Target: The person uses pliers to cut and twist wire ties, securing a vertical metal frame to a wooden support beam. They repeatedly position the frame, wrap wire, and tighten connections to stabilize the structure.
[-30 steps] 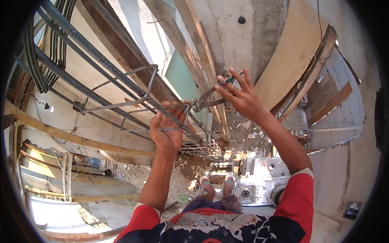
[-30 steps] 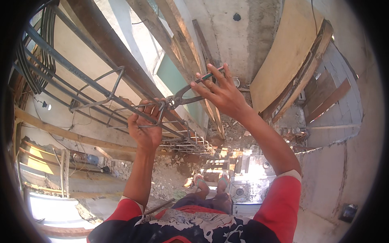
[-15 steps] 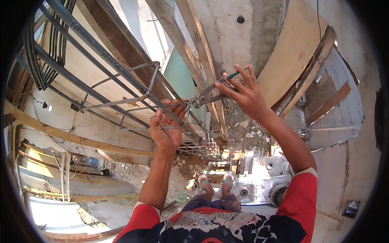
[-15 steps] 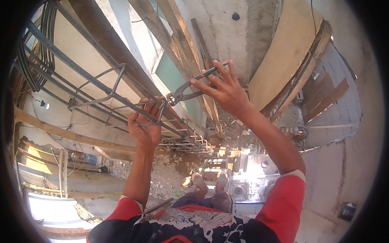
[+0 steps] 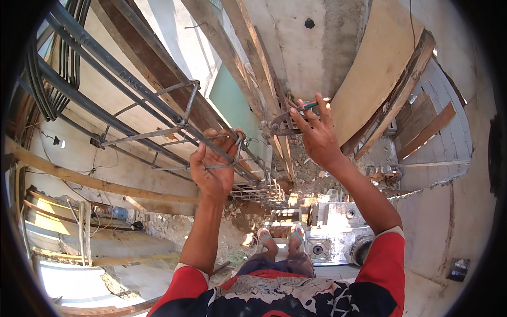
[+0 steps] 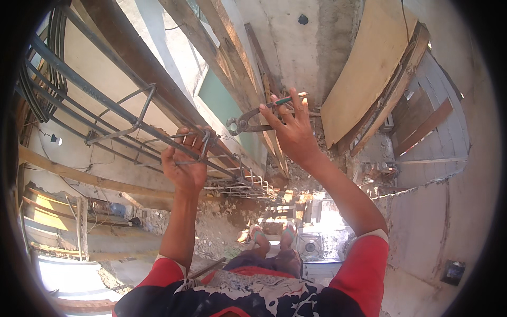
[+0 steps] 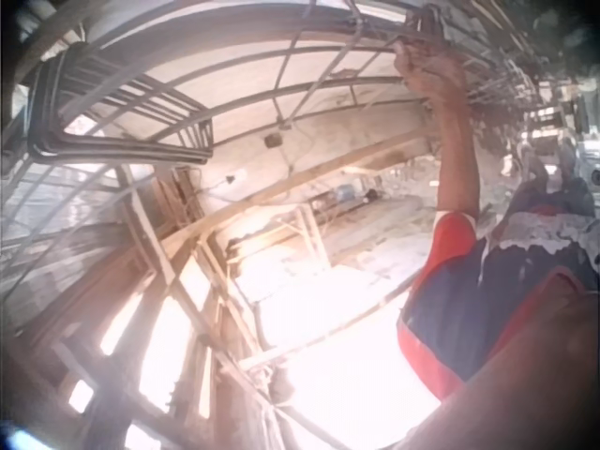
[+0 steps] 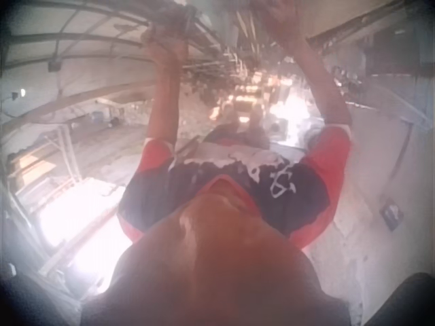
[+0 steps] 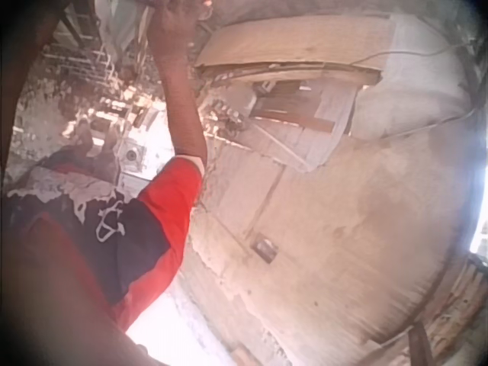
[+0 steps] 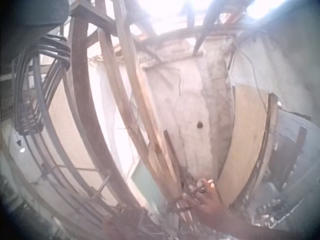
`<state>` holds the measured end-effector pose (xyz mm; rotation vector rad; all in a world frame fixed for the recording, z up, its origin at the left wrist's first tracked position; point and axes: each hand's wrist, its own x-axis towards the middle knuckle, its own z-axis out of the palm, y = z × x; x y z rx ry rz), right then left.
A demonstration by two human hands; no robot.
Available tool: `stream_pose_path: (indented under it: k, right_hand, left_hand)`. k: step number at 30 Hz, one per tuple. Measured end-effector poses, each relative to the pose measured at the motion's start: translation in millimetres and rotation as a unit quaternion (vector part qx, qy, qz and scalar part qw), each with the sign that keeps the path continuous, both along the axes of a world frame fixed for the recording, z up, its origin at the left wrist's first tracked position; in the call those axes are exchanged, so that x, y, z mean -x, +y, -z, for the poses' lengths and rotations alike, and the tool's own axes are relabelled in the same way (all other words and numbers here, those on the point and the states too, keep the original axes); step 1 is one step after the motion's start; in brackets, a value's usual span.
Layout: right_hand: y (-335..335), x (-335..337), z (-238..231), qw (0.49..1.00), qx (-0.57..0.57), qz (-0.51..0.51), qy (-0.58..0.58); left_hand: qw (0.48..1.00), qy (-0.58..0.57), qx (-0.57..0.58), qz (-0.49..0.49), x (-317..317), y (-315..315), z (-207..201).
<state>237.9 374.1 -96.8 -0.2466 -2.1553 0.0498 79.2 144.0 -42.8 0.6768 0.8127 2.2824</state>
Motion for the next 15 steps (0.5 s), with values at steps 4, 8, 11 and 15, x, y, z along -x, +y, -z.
stream_pose_path:
  k: [4, 8, 11, 15]
  right_hand:
    - [1, -16, -22, 0.981, 0.154, -0.102, -0.065]
    - [-18, -56, -56, 0.932, 0.221, -0.133, -0.253]
    - [-43, -79, -54, 0.815, 0.383, -0.230, -0.369]
    - [-55, -75, -53, 0.729, 0.440, -0.306, -0.426]
  left_hand:
    - [1.000, 0.006, -0.012, 0.017, 1, -1, -3]
    - [1.000, 0.013, -0.020, 0.019, 4, -9, -1]
    - [0.999, 0.011, -0.021, 0.034, 3, -6, 1]
    - [0.999, 0.018, -0.017, 0.025, -1, -1, 0]
